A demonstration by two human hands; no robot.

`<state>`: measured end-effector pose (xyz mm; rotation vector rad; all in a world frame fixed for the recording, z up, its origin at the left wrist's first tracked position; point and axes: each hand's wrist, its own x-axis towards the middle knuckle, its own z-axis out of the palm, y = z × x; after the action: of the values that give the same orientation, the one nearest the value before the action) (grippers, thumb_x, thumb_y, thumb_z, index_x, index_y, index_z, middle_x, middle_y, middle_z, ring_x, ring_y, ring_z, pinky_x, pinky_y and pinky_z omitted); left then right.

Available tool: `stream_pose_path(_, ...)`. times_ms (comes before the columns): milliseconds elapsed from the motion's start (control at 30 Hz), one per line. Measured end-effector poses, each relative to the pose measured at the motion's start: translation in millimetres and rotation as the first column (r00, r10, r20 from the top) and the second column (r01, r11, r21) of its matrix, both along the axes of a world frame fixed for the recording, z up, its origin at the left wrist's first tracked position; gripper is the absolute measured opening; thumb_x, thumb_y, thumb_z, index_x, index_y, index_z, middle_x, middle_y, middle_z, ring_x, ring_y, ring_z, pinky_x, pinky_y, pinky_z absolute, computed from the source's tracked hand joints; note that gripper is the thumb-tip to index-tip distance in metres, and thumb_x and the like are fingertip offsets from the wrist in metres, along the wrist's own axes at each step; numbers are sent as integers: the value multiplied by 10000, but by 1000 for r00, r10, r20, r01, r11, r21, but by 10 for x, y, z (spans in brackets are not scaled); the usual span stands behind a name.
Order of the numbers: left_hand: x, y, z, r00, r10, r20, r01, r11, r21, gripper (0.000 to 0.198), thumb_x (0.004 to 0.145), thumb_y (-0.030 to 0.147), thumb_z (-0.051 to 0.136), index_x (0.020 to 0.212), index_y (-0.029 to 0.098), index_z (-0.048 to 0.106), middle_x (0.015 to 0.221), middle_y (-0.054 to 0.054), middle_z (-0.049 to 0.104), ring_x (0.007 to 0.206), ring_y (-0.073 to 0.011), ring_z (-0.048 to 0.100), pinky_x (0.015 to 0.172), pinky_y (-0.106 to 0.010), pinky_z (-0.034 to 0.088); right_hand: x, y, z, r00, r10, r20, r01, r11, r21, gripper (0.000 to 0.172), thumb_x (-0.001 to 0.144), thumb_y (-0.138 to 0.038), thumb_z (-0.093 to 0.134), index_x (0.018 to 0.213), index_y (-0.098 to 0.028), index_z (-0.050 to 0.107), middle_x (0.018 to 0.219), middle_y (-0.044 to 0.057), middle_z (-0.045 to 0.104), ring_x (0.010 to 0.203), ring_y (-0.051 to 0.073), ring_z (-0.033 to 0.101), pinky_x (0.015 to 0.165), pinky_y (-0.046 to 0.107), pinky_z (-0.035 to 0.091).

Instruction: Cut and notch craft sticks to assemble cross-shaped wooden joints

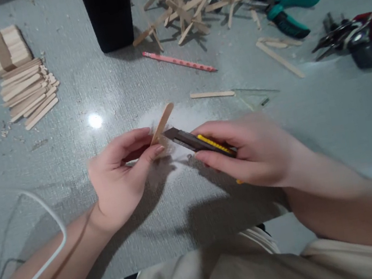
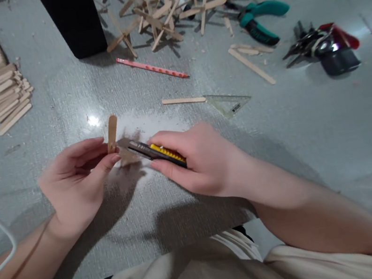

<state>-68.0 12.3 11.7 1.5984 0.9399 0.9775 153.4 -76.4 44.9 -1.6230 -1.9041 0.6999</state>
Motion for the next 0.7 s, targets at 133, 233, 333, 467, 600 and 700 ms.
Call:
stream_pose_path(133,-15,-20,6,998,-22,-59,26,997,79,238,856,266,873,1083,270,799,1010,-4,839,883,-193,822,844,-296,697,-17,1,9,1000,8,6,-8,999,-48,132,980,-306,575,878,-245,631,624,-53,599,485,121,456,511,283,318)
stream_pose_path(233,-21,-29,11,996,-37,-77,47,990,135,241,871,269,862,1104,283,800,1027,0,840,879,-192,823,837,-299,702,-22,6,42,1000,3,18,-2,996,-89,134,972,-292,568,855,-243,612,606,-55,575,484,122,445,515,284,314)
stream_pose_path(333,-20,-30,12,994,-19,-107,37,985,169,244,866,253,864,1100,284,804,1030,8,841,877,-186,824,826,-284,704,-33,5,50,1000,-13,18,15,991,-131,150,966,-317,563,841,-241,599,584,-53,552,484,126,448,532,290,310)
stream_pose_path(467,3,-22,10,997,-28,-69,35,994,100,231,857,212,863,1075,257,803,991,18,843,861,-164,824,821,-249,702,-48,2,37,999,-24,-44,14,974,-226,192,970,-354,546,816,-241,573,559,-46,553,483,135,479,543,299,319)
stream_pose_path(600,21,-6,10,998,-38,-40,40,999,36,231,848,196,862,1068,236,804,977,7,844,858,-170,825,823,-263,707,-63,4,46,993,-32,-111,-2,956,-295,238,976,-365,532,772,-244,552,543,-41,551,489,140,491,550,303,331)
stream_pose_path(700,11,17,9,995,-34,-97,41,997,69,195,866,192,844,1051,244,814,978,6,843,846,-172,822,812,-272,706,-49,18,79,994,-29,-105,-6,950,-311,255,971,-375,529,754,-242,548,530,-44,509,478,135,443,539,306,307)
